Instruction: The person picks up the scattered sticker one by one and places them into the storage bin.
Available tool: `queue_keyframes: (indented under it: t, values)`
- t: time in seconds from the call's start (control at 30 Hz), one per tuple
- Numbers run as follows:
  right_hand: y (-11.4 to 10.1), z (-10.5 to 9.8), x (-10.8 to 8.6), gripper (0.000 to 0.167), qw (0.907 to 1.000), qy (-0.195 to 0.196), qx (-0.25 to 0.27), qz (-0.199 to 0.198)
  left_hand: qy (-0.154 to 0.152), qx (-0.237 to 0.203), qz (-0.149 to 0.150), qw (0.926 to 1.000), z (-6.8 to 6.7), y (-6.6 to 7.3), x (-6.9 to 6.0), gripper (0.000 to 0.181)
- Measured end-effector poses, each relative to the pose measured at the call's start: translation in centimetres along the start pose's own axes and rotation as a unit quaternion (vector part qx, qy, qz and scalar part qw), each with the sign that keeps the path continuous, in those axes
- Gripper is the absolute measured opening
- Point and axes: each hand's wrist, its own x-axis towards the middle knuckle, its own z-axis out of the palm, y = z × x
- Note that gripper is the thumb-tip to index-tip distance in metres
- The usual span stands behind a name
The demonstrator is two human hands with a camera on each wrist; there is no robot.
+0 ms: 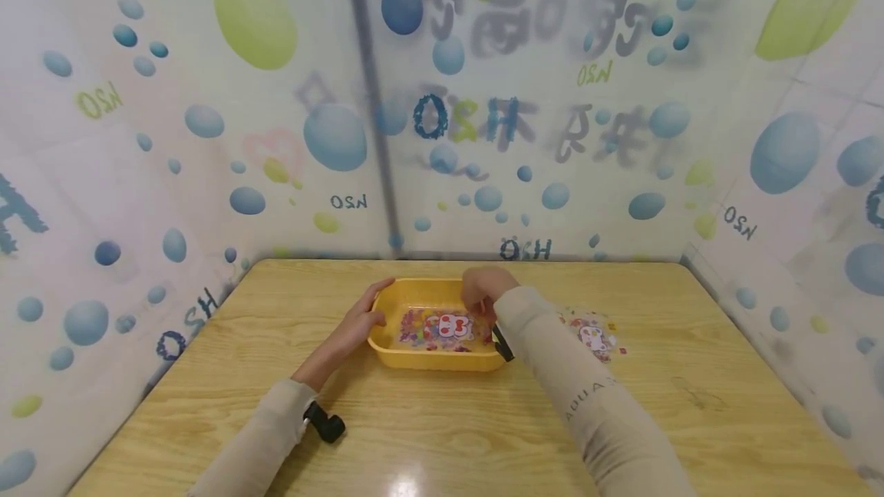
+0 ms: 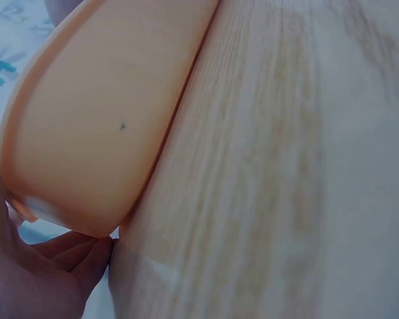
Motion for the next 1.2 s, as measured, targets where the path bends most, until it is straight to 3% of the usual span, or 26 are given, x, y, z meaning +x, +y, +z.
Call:
queue_keyframes:
  t: [0.13,0.47,0.73,0.9,1.07,1.2]
  values:
    - [-0.1,0.3,0.2,0.021,0.9998,-0.007,0.01,0.016,0.002,0.004,0.0,1.0,0.0,0.1,-0.1,0.079]
    - [-0.8,0.6,0.2,0.015,0.9978,-0.035,-0.049,0.029,-0.002,0.006,-0.004,1.0,0.0,0.0,-0.1,0.078]
    - [-1.3,0.6,0.1,0.017,0.9928,-0.019,-0.113,0.035,-0.002,0.008,-0.002,1.0,0.1,0.1,0.1,0.078]
    - [-1.3,0.6,0.2,0.018,0.9912,-0.025,-0.123,0.043,-0.003,0.008,-0.004,1.0,0.1,0.2,0.0,0.078]
    - [-1.0,0.4,-0.3,0.019,0.991,-0.035,-0.127,0.024,-0.003,0.004,0.0,1.0,0.1,0.1,-0.2,0.078]
    - [-0.1,-0.3,-1.4,0.021,0.9926,-0.001,-0.121,-0.011,-0.004,0.007,-0.001,1.0,0.0,0.1,-0.1,0.078]
